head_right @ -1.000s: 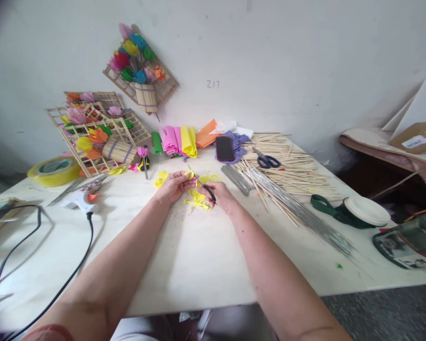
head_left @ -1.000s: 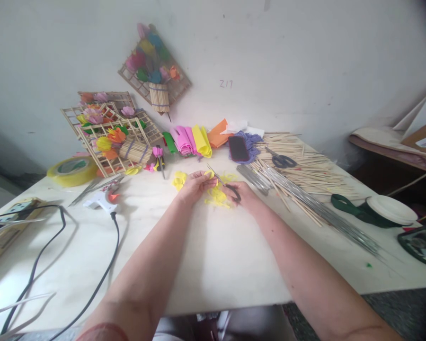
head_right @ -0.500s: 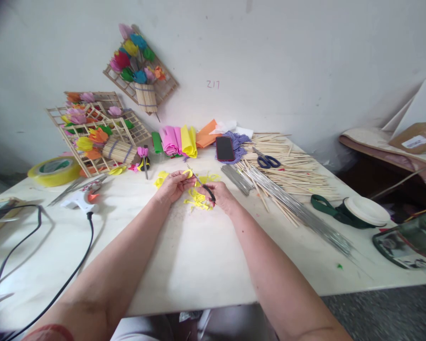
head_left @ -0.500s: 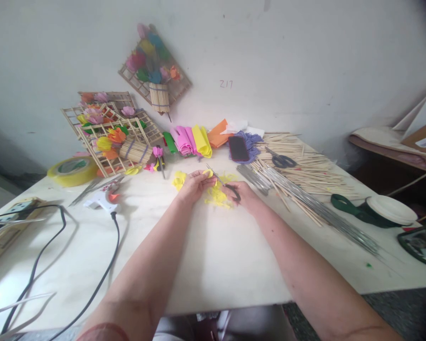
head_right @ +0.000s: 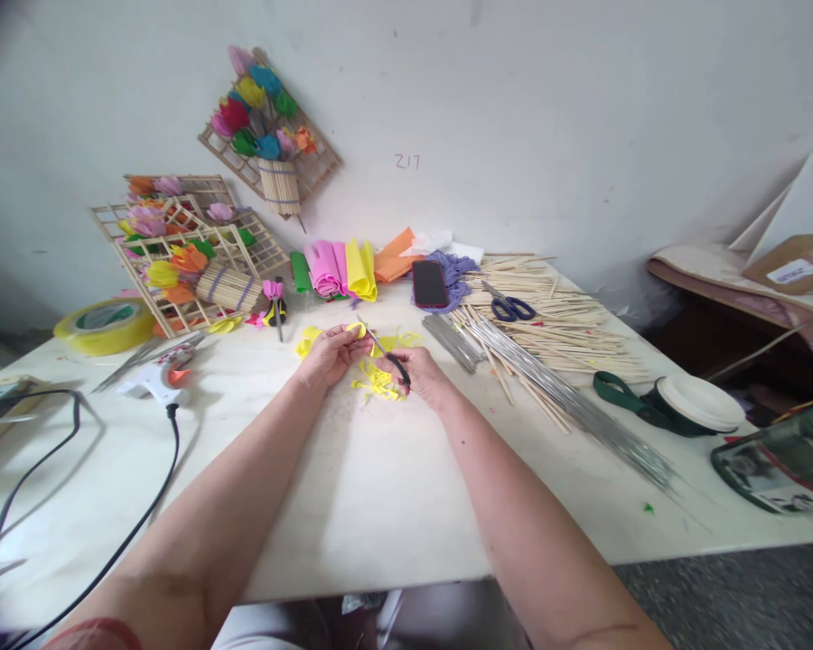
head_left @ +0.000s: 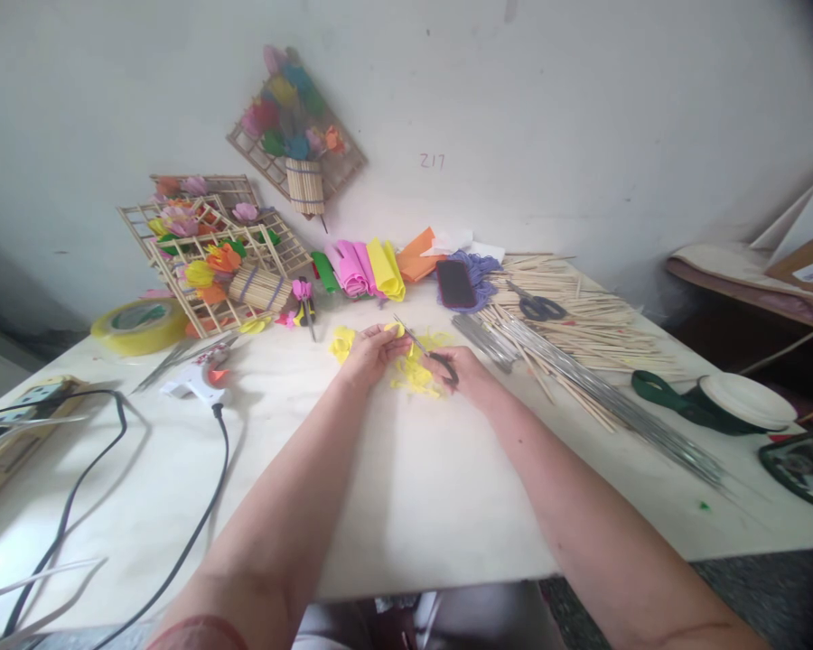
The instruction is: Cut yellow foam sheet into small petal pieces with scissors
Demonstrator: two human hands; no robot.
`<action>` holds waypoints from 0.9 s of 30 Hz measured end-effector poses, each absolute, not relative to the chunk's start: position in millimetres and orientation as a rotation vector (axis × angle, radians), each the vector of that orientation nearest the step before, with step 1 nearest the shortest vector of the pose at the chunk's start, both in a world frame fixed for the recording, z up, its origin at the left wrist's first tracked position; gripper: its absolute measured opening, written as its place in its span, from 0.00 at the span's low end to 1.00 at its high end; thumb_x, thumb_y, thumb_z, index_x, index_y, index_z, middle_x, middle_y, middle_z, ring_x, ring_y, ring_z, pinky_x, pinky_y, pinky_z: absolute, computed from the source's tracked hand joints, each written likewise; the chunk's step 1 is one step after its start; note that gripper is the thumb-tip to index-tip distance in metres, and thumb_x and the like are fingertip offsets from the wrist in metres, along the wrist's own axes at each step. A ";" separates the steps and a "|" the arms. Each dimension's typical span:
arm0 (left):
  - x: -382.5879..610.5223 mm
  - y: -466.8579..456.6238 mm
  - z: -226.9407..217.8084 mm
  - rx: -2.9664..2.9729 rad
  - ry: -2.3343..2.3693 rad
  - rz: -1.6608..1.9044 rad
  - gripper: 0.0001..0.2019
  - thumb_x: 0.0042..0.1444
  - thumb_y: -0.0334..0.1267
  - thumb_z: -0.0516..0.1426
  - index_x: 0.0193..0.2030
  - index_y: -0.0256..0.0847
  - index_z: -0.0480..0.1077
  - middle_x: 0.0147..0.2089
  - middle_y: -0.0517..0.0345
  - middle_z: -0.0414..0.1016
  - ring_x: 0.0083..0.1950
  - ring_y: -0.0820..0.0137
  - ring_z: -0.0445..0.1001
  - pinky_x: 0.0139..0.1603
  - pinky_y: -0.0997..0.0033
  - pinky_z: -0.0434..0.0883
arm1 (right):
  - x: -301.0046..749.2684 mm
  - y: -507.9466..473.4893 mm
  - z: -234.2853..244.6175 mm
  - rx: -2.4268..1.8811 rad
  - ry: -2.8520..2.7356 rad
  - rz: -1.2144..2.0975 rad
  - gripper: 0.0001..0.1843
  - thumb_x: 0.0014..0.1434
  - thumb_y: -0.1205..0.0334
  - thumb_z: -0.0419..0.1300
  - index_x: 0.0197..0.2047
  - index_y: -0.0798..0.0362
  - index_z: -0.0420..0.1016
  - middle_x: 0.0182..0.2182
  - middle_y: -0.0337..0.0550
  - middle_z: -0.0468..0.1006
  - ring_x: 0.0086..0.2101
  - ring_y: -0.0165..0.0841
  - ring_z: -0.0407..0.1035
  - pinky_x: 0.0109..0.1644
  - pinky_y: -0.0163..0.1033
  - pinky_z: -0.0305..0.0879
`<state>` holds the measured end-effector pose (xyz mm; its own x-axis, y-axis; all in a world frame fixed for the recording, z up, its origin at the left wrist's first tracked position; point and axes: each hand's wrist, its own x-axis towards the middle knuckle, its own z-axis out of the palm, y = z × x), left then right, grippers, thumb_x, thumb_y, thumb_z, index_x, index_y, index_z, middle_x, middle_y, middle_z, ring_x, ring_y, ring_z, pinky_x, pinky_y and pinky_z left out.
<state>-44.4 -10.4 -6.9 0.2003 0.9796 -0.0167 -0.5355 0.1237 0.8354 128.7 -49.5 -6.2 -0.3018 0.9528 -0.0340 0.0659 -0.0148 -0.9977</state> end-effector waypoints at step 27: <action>-45.6 -9.6 -7.2 0.778 0.656 1.251 0.04 0.47 0.27 0.60 0.29 0.32 0.67 0.29 0.50 0.77 0.32 0.68 0.78 0.36 0.72 0.75 | 129.8 -47.5 -10.4 -1.116 -1.412 1.464 0.16 0.42 0.53 0.67 0.25 0.55 0.68 0.11 0.29 0.62 0.11 0.21 0.53 0.12 0.28 0.50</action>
<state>-45.6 -9.6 -7.2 0.2010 0.9795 -0.0165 -0.5707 0.1308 0.8107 129.8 -47.5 -10.4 -0.2920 0.9542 -0.0647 0.0301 -0.0585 -0.9978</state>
